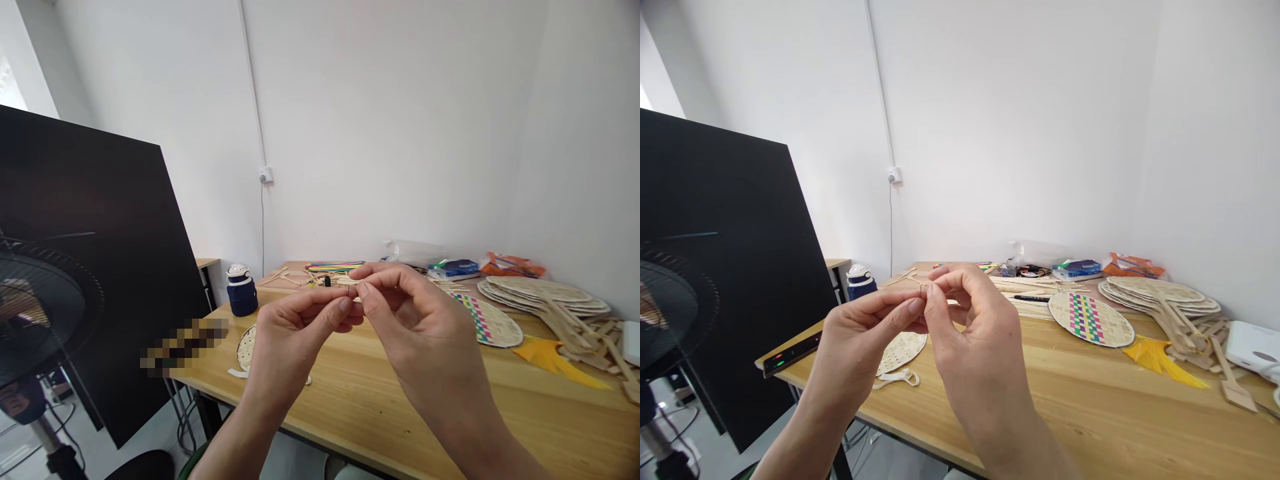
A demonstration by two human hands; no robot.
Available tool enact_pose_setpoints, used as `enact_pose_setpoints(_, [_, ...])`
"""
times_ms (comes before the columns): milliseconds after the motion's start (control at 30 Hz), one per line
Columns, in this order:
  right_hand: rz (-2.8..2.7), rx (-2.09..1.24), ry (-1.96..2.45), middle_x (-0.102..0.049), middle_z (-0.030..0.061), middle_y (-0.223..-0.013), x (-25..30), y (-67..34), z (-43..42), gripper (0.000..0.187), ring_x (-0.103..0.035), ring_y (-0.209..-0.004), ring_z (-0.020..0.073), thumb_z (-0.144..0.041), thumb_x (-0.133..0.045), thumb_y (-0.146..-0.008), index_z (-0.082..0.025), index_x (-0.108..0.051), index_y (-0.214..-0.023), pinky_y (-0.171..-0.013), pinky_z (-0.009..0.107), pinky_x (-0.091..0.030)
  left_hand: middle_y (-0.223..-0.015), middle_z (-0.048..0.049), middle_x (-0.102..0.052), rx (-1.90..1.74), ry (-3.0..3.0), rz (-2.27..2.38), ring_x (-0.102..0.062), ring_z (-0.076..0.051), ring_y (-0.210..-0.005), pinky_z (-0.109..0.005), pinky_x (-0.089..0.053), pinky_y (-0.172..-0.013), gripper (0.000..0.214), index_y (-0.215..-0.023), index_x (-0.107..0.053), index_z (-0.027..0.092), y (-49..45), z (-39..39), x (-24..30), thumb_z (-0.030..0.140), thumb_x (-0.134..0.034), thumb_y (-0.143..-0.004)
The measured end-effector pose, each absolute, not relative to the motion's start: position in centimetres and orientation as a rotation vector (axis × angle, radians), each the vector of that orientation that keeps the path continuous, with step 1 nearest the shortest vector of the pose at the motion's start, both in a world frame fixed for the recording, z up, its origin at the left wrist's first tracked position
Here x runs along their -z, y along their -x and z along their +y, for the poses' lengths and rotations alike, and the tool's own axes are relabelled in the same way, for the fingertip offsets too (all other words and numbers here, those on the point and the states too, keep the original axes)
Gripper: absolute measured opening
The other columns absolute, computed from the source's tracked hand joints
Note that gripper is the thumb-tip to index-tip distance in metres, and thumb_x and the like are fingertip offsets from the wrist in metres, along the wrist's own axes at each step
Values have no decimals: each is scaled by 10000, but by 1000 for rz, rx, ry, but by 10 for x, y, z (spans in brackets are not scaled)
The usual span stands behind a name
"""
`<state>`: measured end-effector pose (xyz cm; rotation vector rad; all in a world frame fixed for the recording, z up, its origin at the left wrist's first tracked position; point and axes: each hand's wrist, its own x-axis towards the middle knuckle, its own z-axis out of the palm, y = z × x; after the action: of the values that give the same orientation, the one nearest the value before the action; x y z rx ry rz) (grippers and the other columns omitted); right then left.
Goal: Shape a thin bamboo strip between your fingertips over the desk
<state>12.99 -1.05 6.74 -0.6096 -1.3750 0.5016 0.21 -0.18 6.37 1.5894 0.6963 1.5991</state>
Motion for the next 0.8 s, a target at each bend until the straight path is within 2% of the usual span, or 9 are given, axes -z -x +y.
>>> enact_pose_setpoints(467, [-1371, -535, 614, -672, 20, -902, -69, -128, -10, 124, -646, -671, 100, -215, -605, -861, -195, -613, -739, -600, 184, -594, -786, -54, -783, -1633, -1573, 726, -730, -203, -750, -286, -610, -677, 115, -846, -797, 187, -4, -2, -65, 270, -747, -784])
enact_pose_setpoints(800, [-1372, -530, 614, -664, 15, -884, -66, -128, -9, 114, -632, -654, 96, -220, -615, -862, -196, -634, -752, -586, 184, -582, -787, -44, -782, -1612, -1582, 735, -720, -172, -750, -228, -590, -664, 98, -839, -801, 195, -5, -2, -65, 259, -747, -788])
